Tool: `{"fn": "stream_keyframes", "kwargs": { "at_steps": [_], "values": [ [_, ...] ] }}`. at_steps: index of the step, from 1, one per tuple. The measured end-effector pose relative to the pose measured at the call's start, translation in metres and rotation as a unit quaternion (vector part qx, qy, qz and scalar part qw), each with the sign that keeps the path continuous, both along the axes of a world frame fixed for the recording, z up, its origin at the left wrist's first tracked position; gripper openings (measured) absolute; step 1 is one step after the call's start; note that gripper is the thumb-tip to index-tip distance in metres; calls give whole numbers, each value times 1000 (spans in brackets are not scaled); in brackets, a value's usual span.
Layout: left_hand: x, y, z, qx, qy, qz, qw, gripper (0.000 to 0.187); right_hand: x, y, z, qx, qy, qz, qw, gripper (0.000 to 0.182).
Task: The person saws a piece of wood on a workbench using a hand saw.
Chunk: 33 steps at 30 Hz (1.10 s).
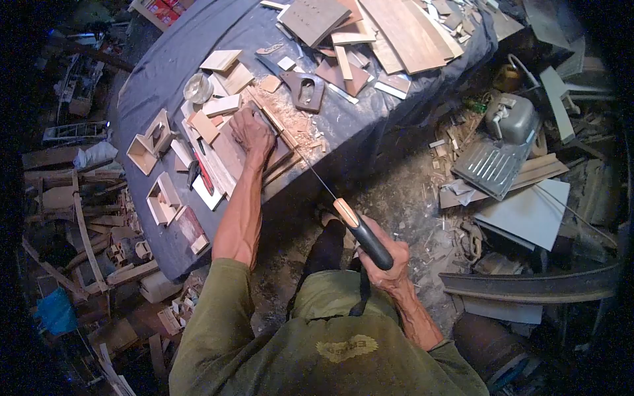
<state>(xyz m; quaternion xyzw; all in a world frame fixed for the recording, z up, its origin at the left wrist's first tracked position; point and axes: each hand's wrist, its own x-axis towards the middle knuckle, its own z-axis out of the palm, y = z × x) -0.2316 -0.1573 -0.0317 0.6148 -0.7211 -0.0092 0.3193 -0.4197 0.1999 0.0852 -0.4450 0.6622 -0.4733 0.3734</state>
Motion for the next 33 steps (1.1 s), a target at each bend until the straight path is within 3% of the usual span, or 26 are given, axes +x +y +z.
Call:
{"fn": "stream_keyframes", "kwargs": {
  "at_steps": [10, 13, 18, 20, 23, 27, 30, 33],
  "values": [
    [2, -2, -1, 7, 25, -4, 1000, 39, 2, 5, -10, -89, 68, 6, 994, 65],
    [3, -8, -10, 11, 12, 6, 1000, 38, 5, 13, -10, -34, 54, 34, 997, 68],
    [-7, 0, 7, 55, 4, 45, 997, 33, 11, 14, -14, -71, 73, 37, 994, 70],
    [-2, -10, -9, 28, -4, 37, 999, 31, 11, 16, -16, -80, 74, 40, 993, 70],
    [4, -20, -24, 13, -11, 32, 999, 30, 9, 18, -5, -48, 65, 36, 996, 64],
    [-3, -10, -9, 15, 23, 6, 1000, 26, 14, 4, -5, -31, 14, 26, 999, 60],
    [1, -14, -13, 5, 32, 1, 999, 23, 25, -30, -19, -96, 5, -4, 995, 69],
    [-6, -10, -9, -35, 38, 8, 999, 20, 24, -43, -22, -81, -20, -3, 997, 69]
  ]
}}
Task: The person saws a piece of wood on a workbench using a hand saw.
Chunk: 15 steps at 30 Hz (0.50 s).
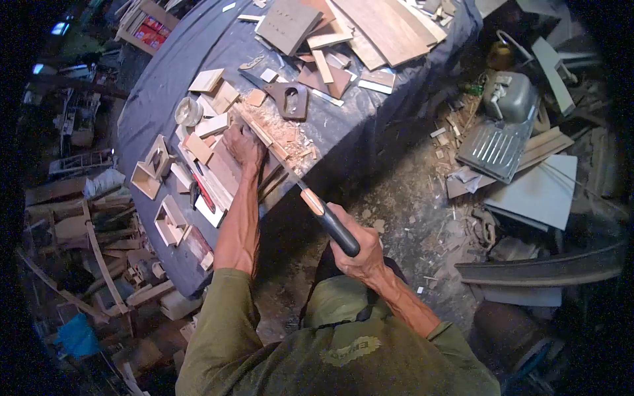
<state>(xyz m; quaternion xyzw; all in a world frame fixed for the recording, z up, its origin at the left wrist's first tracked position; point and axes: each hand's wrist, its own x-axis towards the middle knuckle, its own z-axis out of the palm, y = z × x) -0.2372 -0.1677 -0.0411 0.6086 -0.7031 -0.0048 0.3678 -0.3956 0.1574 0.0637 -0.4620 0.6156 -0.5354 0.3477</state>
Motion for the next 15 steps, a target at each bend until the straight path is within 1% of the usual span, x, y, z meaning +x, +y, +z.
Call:
{"fn": "stream_keyframes", "kwargs": {
  "at_steps": [2, 4, 7, 8, 11, 14, 15],
  "values": [
    [-1, 1, -3, -10, 3, -6, 1000, 20, -3, 1, -4, 28, -30, 6, 999, 68],
    [0, 0, -2, -11, -4, 6, 1000, 20, -5, -1, 0, 9, 13, 14, 1000, 66],
    [-4, 5, 2, -87, 55, -14, 995, 20, -1, -2, -1, -10, 38, 11, 999, 65],
    [-3, 6, 0, -96, 44, -2, 994, 23, 0, -2, -2, -14, 41, 7, 999, 65],
    [11, 12, -1, -47, -49, -57, 996, 26, 1, -1, 1, 1, 22, 13, 1000, 66],
    [6, 20, 11, -11, -53, -13, 998, 22, 2, 2, -4, 22, -5, 14, 1000, 66],
    [5, 21, 13, 6, -55, -1, 998, 21, 2, 0, -3, 5, 12, 10, 1000, 66]
  ]
}}
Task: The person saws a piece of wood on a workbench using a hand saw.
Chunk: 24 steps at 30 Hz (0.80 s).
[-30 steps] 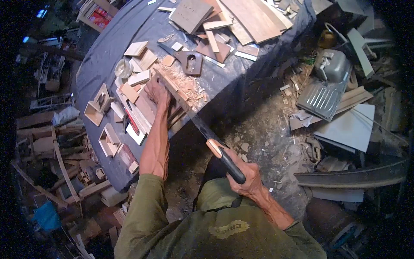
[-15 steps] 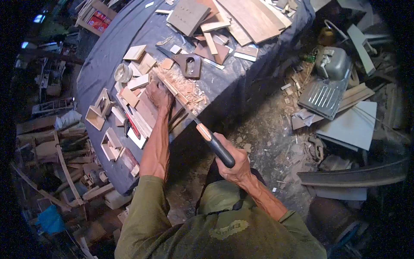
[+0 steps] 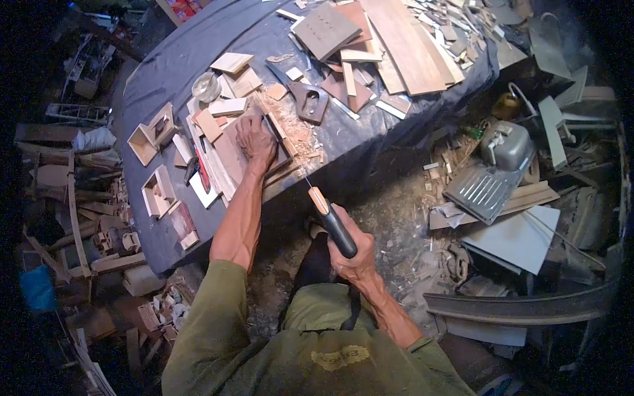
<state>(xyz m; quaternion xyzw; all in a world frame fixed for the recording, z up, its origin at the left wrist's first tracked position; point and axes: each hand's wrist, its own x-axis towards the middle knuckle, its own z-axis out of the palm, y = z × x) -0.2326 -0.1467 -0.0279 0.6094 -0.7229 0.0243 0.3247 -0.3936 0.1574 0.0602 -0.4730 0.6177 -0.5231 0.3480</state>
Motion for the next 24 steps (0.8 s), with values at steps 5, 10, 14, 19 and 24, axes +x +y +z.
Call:
{"fn": "stream_keyframes", "kwargs": {
  "at_steps": [5, 10, 14, 19, 24],
  "values": [
    [-4, -6, -4, 35, -17, 52, 998, 20, 1, 5, 6, -20, 23, 1, 1000, 65],
    [-4, -8, -5, 15, 27, 51, 998, 22, -1, 42, 15, 13, 41, -8, 999, 64],
    [-2, -11, -5, 30, 29, 30, 999, 26, -4, 67, 22, -5, 58, -14, 998, 63],
    [-1, -17, -15, -4, 59, 1, 998, 20, 3, 44, 15, 25, 29, -31, 999, 63],
    [-2, -19, -17, 2, 35, 23, 999, 18, 8, 6, 17, 52, -1, -6, 999, 60]
  ]
}}
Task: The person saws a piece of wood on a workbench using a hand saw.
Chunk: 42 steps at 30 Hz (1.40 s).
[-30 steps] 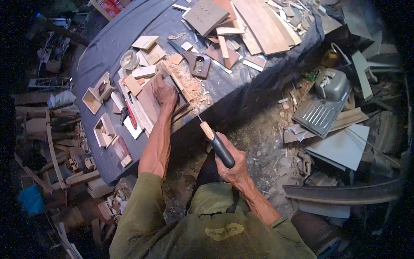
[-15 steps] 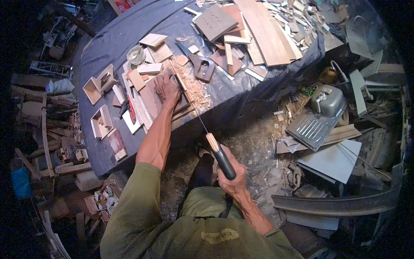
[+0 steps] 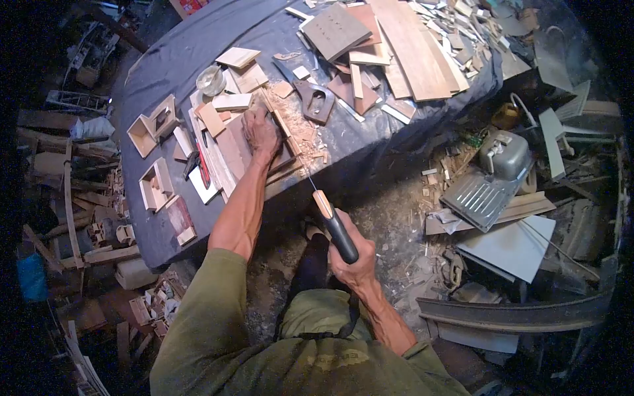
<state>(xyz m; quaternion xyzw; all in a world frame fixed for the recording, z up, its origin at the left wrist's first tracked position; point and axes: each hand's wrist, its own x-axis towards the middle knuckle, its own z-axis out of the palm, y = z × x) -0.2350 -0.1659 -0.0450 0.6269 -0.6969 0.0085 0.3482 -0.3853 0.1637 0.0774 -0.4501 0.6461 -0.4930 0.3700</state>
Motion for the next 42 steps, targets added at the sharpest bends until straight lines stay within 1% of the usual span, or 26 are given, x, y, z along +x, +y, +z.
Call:
{"fn": "stream_keyframes", "kwargs": {
  "at_steps": [2, 3, 6, 8, 10, 11, 13, 14, 15, 18, 19, 20, 22, 23, 26, 27, 29, 30, 31, 34, 38, 42],
  "values": [
    [-5, 6, 3, -1, 8, 9, 1000, 18, -3, 22, -3, -3, 14, -13, 1000, 60],
    [-5, 4, 7, -5, 12, 16, 1000, 19, -6, 37, -8, -33, 28, -13, 999, 61],
    [0, 5, 7, 10, 15, -8, 1000, 20, -17, 74, -2, 19, 33, -4, 999, 60],
    [-1, 2, 7, 7, 24, -16, 1000, 21, -15, 64, 0, 1, 47, -8, 999, 60],
    [0, 3, 6, 6, 30, -22, 999, 20, -9, 31, 1, -35, 50, -4, 998, 61],
    [2, 2, 5, 0, 25, -21, 999, 19, -5, 15, 1, -22, 59, -1, 998, 62],
    [2, 1, 5, -12, 15, -22, 1000, 18, -2, 2, 1, -37, 40, 7, 998, 63],
    [0, -2, 5, -12, 22, -16, 1000, 17, -3, -2, 1, -45, 32, 11, 998, 63],
    [-2, 1, 7, -9, 29, -11, 999, 17, -4, 8, 1, -25, 23, 12, 999, 62],
    [0, 2, 6, -3, 24, -9, 1000, 16, -10, 56, -2, 8, 40, 1, 999, 60],
    [0, 2, 5, -1, 17, -12, 1000, 16, -10, 64, 9, -14, 52, -6, 999, 60],
    [2, 2, 4, 4, 17, -16, 1000, 17, -10, 64, 12, -11, 59, -9, 998, 60],
    [3, 3, 6, 13, 16, -30, 999, 19, -7, 58, 16, -6, 73, -18, 997, 60],
    [1, 3, 7, 6, 17, -27, 999, 19, -7, 47, 2, -28, 88, -13, 996, 60],
    [1, 2, 6, -15, 15, -17, 1000, 21, 0, -3, 0, 21, 6, 6, 1000, 59],
    [2, 0, 5, -22, 15, -16, 1000, 22, -2, -5, -5, -10, 30, 4, 999, 60],
    [-1, 4, -3, -22, 21, -13, 999, 22, -2, 11, -14, -38, 53, -11, 998, 59],
    [-3, 3, 0, -23, 26, -10, 999, 21, -2, 21, -16, -56, 67, -16, 996, 59],
    [-2, 1, 3, -25, 30, -6, 999, 21, -2, 39, -6, -11, 53, -22, 998, 59],
    [2, 2, 4, -10, 14, -21, 1000, 18, -9, 73, -7, 0, 70, -18, 997, 59],
    [0, 6, 9, 0, 26, -23, 999, 16, -14, 84, -8, 26, 32, -22, 999, 65],
    [2, 3, 7, -3, 24, -30, 999, 17, -14, 87, -13, 24, 45, -23, 998, 60]
  ]
}}
